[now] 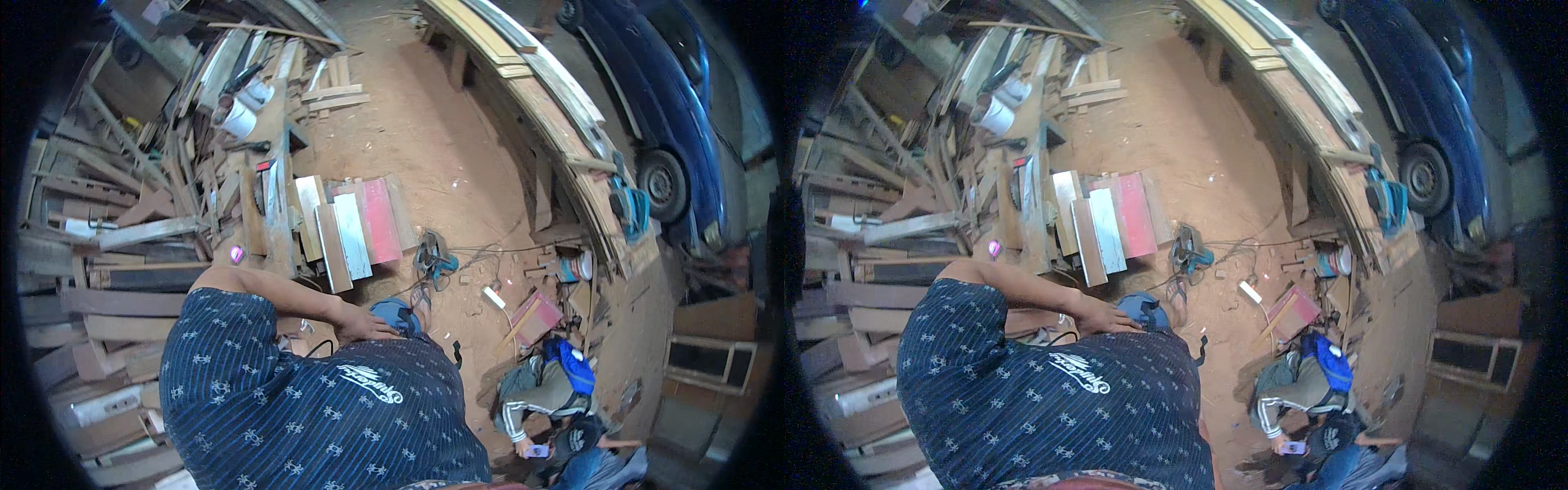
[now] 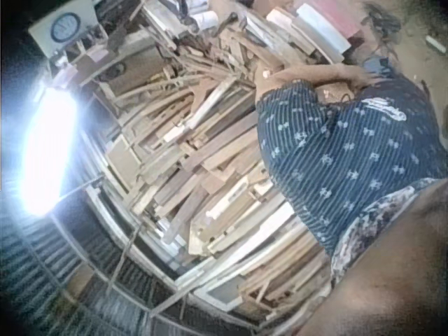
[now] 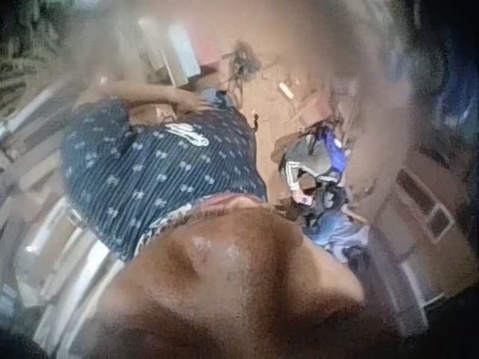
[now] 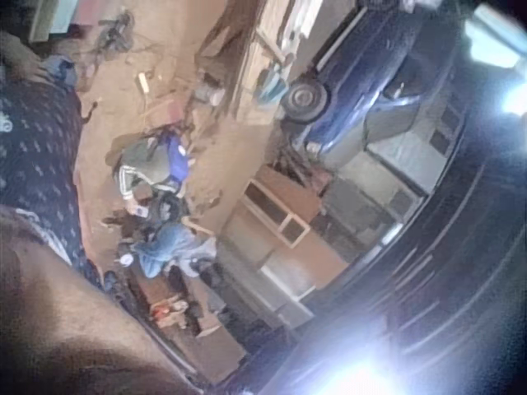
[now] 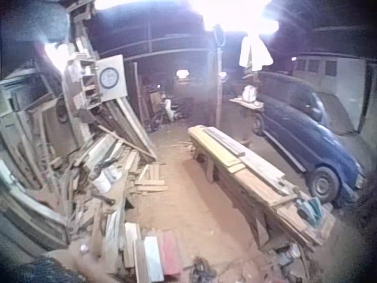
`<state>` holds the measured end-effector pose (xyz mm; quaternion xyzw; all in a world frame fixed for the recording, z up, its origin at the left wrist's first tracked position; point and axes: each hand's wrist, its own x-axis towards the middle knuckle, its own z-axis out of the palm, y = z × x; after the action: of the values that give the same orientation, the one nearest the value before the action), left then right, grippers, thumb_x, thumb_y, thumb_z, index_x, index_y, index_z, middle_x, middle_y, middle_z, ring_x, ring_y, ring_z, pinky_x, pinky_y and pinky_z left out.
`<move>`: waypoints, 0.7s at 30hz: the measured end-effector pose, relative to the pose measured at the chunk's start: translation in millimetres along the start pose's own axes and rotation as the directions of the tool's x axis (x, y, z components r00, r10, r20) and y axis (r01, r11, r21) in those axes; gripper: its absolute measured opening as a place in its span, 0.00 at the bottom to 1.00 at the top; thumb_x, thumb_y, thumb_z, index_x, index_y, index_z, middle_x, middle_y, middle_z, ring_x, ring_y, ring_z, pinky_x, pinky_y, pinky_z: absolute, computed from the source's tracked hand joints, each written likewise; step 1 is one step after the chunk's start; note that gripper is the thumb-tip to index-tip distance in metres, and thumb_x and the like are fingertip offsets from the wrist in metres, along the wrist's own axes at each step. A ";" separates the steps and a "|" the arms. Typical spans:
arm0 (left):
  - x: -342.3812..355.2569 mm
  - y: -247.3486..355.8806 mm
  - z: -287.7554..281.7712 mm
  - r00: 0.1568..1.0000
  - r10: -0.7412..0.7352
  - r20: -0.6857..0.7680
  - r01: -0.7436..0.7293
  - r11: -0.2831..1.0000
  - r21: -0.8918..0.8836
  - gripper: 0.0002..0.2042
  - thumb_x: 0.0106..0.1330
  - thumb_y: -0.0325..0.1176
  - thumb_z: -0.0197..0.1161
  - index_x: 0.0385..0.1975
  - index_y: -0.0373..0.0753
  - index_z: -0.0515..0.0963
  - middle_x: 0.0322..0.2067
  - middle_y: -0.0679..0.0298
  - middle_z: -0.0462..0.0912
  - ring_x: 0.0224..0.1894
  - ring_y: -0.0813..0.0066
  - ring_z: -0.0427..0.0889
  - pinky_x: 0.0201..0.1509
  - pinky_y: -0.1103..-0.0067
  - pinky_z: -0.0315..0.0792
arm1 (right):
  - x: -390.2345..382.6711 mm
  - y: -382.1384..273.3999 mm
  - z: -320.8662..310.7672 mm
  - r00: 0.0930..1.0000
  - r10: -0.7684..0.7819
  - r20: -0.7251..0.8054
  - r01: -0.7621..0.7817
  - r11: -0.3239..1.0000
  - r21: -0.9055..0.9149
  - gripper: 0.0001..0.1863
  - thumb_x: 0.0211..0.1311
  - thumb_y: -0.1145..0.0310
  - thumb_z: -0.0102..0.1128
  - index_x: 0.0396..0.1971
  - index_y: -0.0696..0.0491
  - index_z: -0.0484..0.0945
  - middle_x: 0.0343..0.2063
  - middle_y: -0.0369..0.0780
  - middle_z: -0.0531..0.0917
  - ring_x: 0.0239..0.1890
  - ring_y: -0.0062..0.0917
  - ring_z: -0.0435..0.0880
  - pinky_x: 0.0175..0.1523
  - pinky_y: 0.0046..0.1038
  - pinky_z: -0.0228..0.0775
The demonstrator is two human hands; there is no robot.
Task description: The person sits on the ground and applies a white finish to a long, thin wooden strip using a brush. After finishing the strip, the person stands up, walks through a cluttered workshop, and picks up a power sander from the floor.
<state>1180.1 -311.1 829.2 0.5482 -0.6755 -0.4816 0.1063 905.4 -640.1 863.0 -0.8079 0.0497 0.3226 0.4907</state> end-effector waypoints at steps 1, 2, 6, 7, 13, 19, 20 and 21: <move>-0.4 3.0 -7.0 1.000 -0.011 -0.011 0.011 0.999 -0.034 0.70 0.31 0.45 0.82 0.74 0.40 0.37 0.69 0.49 0.54 0.68 0.45 0.59 0.70 0.57 0.57 | 5.8 -0.6 -13.4 1.000 0.003 0.019 -0.003 1.000 -0.009 0.44 0.52 0.66 0.64 0.68 0.63 0.54 0.64 0.57 0.63 0.68 0.49 0.61 0.72 0.37 0.52; 3.1 0.4 -1.1 0.998 -0.018 -0.056 0.014 0.998 -0.069 0.70 0.30 0.46 0.83 0.74 0.41 0.36 0.69 0.49 0.54 0.68 0.45 0.59 0.70 0.57 0.57 | 9.2 -1.8 -25.9 0.999 0.011 0.030 -0.010 1.000 -0.020 0.44 0.52 0.67 0.64 0.67 0.63 0.54 0.64 0.57 0.63 0.68 0.49 0.61 0.72 0.37 0.52; 3.0 -6.8 -6.7 0.986 -0.100 -0.135 0.085 0.990 -0.117 0.71 0.31 0.47 0.83 0.74 0.43 0.35 0.68 0.48 0.55 0.67 0.46 0.61 0.70 0.57 0.58 | 25.3 -4.1 -67.6 0.996 0.013 0.093 -0.008 0.998 -0.060 0.43 0.51 0.69 0.64 0.67 0.63 0.55 0.63 0.57 0.64 0.67 0.48 0.62 0.72 0.36 0.53; 2.0 -6.4 -14.0 0.984 -0.120 -0.134 0.107 0.989 -0.104 0.71 0.31 0.47 0.83 0.74 0.44 0.34 0.68 0.48 0.55 0.67 0.46 0.61 0.70 0.57 0.58 | 28.9 -4.8 -75.0 0.995 0.020 0.099 -0.013 0.997 -0.070 0.43 0.51 0.69 0.64 0.67 0.63 0.55 0.63 0.57 0.64 0.67 0.48 0.62 0.72 0.36 0.53; 16.3 -23.4 -25.7 0.932 -0.324 -0.161 0.284 0.932 -0.226 0.60 0.41 0.36 0.77 0.74 0.49 0.40 0.67 0.47 0.58 0.63 0.44 0.67 0.64 0.58 0.67 | 75.6 -10.7 -151.2 0.967 -0.009 0.255 0.055 0.983 -0.176 0.42 0.50 0.72 0.64 0.67 0.63 0.56 0.62 0.57 0.66 0.67 0.47 0.64 0.71 0.35 0.53; 18.7 -44.2 -83.0 0.720 -0.692 -0.055 0.644 0.696 -0.318 0.43 0.47 0.31 0.73 0.67 0.53 0.60 0.56 0.52 0.73 0.55 0.49 0.76 0.56 0.59 0.72 | 163.0 -83.6 -263.6 0.986 -0.060 0.156 0.084 0.985 -0.153 0.44 0.43 0.73 0.73 0.63 0.65 0.63 0.54 0.53 0.77 0.58 0.40 0.75 0.65 0.33 0.63; 9.6 -44.3 -113.5 0.689 -0.723 -0.057 0.672 0.666 -0.324 0.39 0.48 0.33 0.73 0.64 0.50 0.64 0.55 0.52 0.74 0.55 0.50 0.76 0.56 0.60 0.72 | 185.1 -76.2 -280.1 0.999 -0.007 0.045 0.015 0.985 -0.173 0.42 0.44 0.71 0.74 0.62 0.65 0.65 0.53 0.52 0.78 0.56 0.38 0.77 0.63 0.33 0.65; 2.0 -49.5 -136.3 0.652 -0.756 -0.056 0.704 0.631 -0.327 0.36 0.48 0.35 0.73 0.61 0.47 0.68 0.54 0.53 0.75 0.55 0.50 0.76 0.55 0.60 0.72 | 211.1 -64.3 -295.2 0.997 0.038 -0.067 -0.050 0.982 -0.183 0.41 0.46 0.70 0.74 0.61 0.65 0.67 0.51 0.50 0.79 0.54 0.37 0.78 0.62 0.33 0.68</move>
<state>1302.5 -382.3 860.4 0.7974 -0.3067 -0.5181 0.0397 1236.6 -800.7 883.2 -0.8585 0.0528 0.3108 0.4045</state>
